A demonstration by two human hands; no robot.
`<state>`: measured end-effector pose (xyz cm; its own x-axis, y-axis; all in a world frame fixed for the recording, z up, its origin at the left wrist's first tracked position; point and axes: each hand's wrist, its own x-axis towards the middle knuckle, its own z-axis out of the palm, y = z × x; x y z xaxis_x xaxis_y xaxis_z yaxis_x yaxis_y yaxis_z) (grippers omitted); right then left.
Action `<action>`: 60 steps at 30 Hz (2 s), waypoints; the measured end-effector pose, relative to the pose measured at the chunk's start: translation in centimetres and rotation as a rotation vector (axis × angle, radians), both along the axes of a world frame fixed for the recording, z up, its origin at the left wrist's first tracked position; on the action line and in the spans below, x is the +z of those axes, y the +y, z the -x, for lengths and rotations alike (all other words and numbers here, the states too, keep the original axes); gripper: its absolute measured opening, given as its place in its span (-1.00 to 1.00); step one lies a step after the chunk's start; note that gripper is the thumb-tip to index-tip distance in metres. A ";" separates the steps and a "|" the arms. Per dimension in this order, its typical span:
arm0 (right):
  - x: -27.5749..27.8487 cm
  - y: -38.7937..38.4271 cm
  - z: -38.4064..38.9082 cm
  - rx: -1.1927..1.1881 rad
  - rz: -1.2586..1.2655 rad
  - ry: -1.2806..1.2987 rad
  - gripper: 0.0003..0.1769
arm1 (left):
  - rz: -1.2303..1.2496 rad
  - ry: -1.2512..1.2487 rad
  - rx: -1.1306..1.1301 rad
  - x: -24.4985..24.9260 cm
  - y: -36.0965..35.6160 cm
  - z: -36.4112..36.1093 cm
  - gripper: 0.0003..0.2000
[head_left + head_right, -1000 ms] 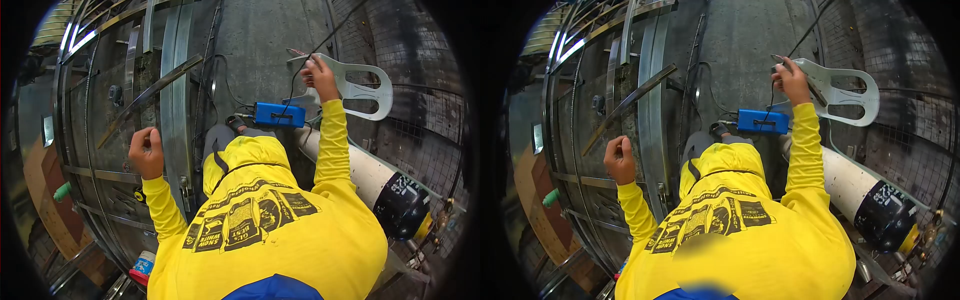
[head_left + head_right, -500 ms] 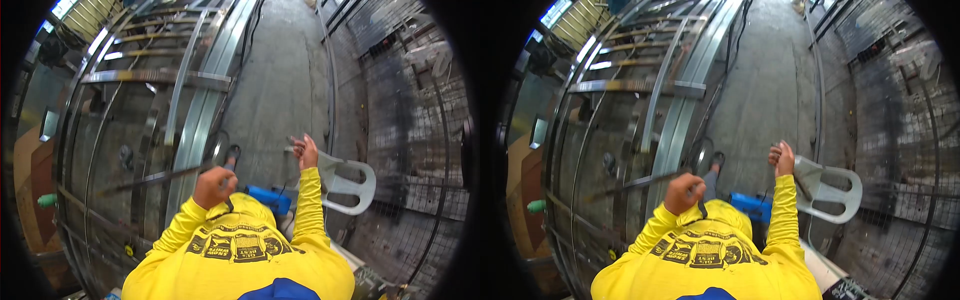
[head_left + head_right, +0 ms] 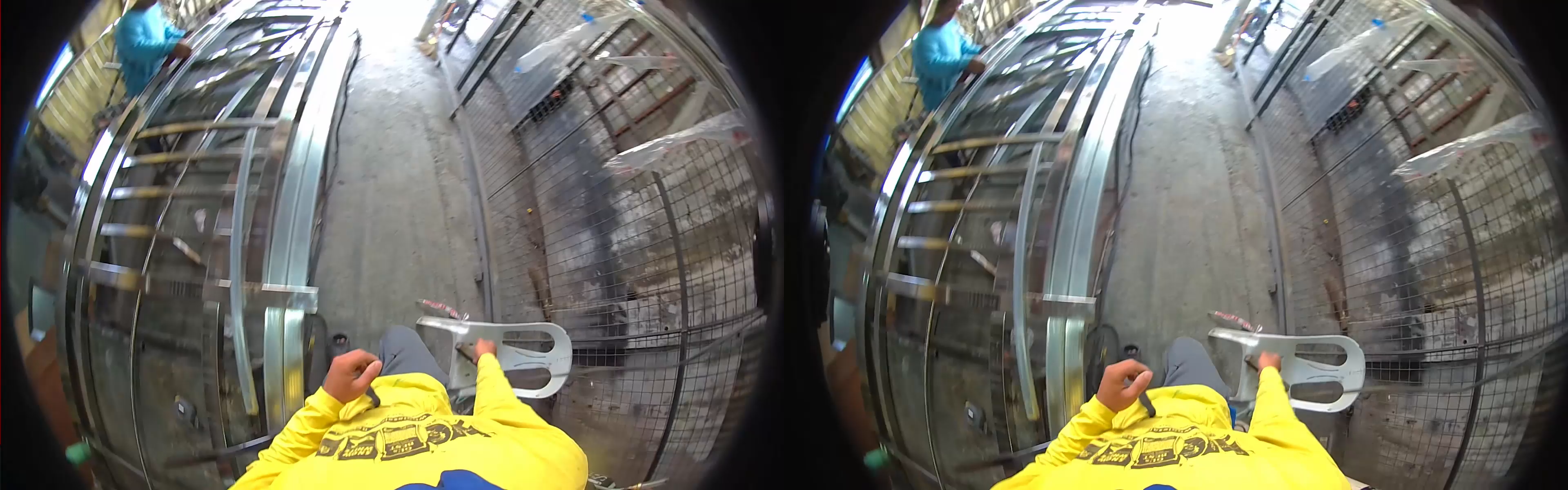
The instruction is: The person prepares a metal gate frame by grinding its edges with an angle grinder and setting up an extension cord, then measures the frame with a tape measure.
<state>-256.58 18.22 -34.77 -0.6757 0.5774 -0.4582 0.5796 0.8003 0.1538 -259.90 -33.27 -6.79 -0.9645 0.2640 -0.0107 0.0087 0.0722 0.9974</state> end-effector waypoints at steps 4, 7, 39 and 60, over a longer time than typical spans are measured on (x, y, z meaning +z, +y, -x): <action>-4.7 0.7 -2.5 -0.466 0.090 0.010 -0.75 | -0.073 0.062 0.019 2.2 3.0 8.1 -0.86; -5.0 0.6 0.4 0.214 0.185 -0.311 -0.65 | -0.032 0.283 -0.053 5.0 7.0 17.3 -0.90; -2.9 14.5 64.7 -0.742 0.477 -0.132 -0.51 | -0.432 0.477 -0.026 12.6 42.0 121.0 -0.78; 7.9 28.7 118.2 -0.640 0.405 0.838 -0.70 | -0.515 0.469 -0.963 18.2 75.9 153.3 -0.83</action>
<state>-374.81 46.95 -26.86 -0.4912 0.8397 -0.2317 0.6996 0.2218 -0.6793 -413.19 42.65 11.43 -0.2479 0.7524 0.6103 0.2115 -0.5728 0.7920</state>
